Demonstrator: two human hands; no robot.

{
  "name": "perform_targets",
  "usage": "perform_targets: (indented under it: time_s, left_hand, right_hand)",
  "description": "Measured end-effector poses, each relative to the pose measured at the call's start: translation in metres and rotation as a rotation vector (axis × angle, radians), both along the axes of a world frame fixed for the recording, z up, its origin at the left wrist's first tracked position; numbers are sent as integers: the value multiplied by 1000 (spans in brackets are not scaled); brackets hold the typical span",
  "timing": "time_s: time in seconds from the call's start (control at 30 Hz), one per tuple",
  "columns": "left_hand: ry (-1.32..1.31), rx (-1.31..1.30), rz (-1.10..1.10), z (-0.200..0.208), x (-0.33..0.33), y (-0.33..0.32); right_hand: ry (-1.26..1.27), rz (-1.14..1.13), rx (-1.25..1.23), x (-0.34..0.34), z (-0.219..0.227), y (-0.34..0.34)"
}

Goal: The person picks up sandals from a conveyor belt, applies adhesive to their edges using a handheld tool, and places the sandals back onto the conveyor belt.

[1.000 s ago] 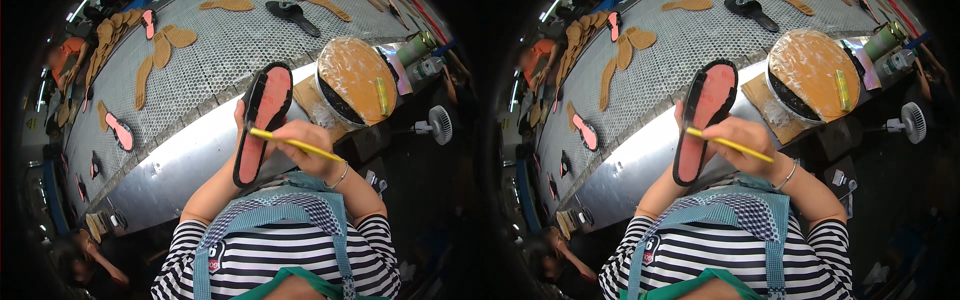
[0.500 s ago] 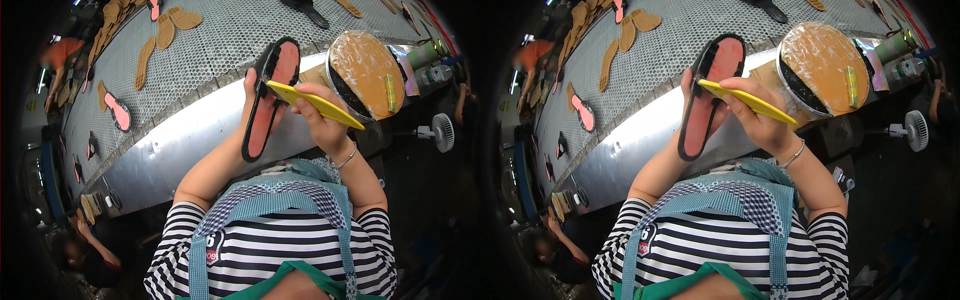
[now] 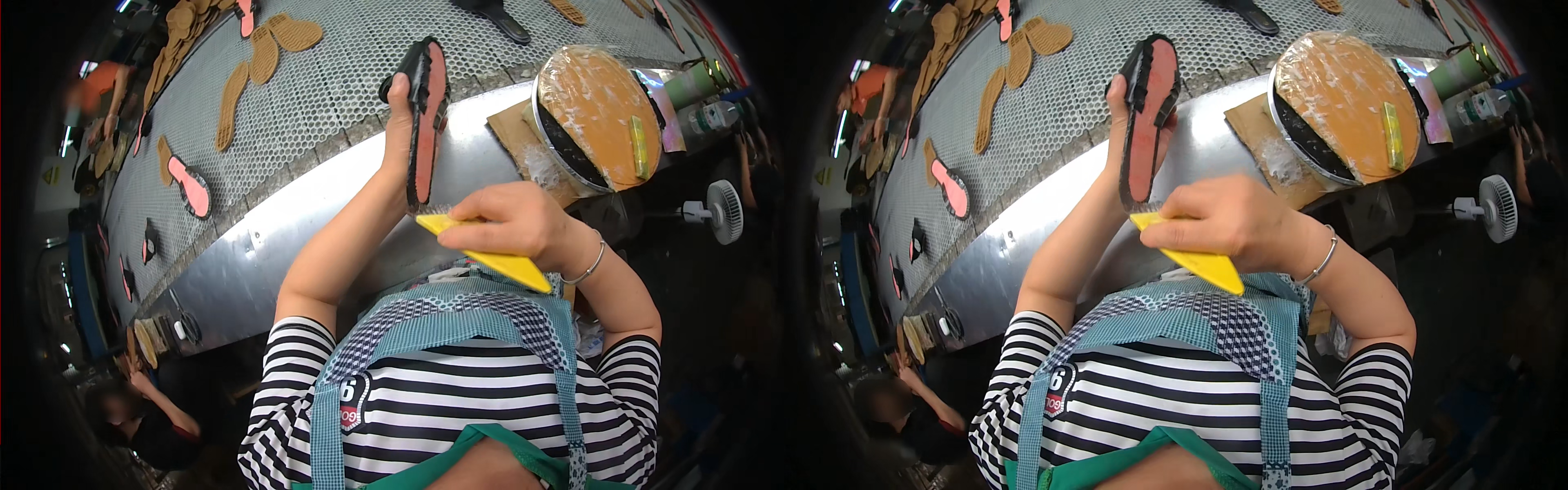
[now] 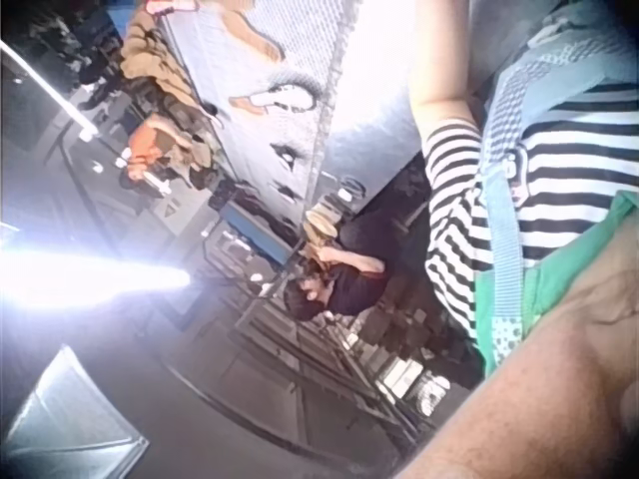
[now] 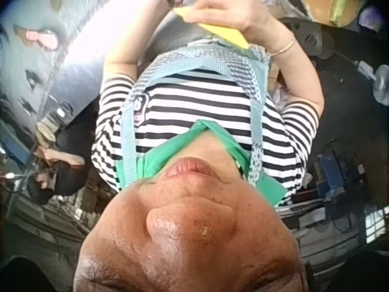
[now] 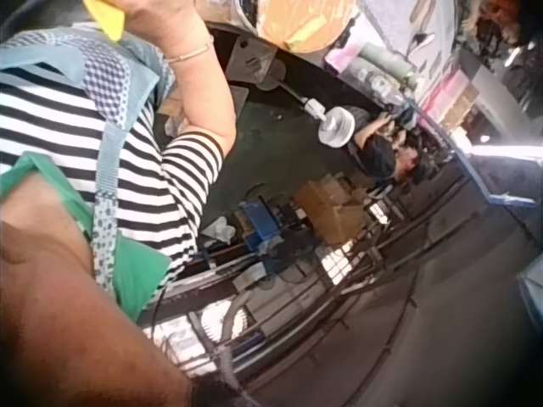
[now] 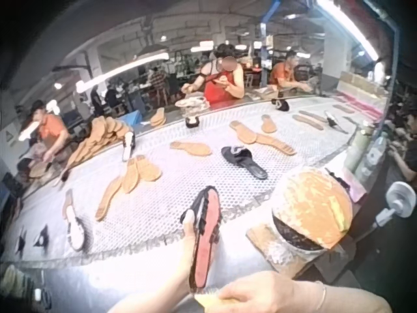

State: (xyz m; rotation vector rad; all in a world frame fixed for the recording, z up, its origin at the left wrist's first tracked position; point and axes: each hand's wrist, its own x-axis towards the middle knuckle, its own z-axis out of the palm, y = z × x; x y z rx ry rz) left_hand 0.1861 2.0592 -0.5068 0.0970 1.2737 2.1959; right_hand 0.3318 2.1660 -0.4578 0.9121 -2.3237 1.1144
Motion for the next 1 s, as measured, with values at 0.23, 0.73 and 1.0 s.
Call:
perform_targets:
  time_s: [0.23,0.73,1.0]
  left_hand:
    - [-76,205,-25,-15,-4,-20]
    - [314,-21,-219,-46,22,-32]
    - [330,10,-244,-65,18,-19]
  right_hand:
    - [-38,-54,-51,7,-29,21]
    - [-292,-514,-1374,-29,-21,52]
    - [-328,-400,-1071,-4,-21,38]
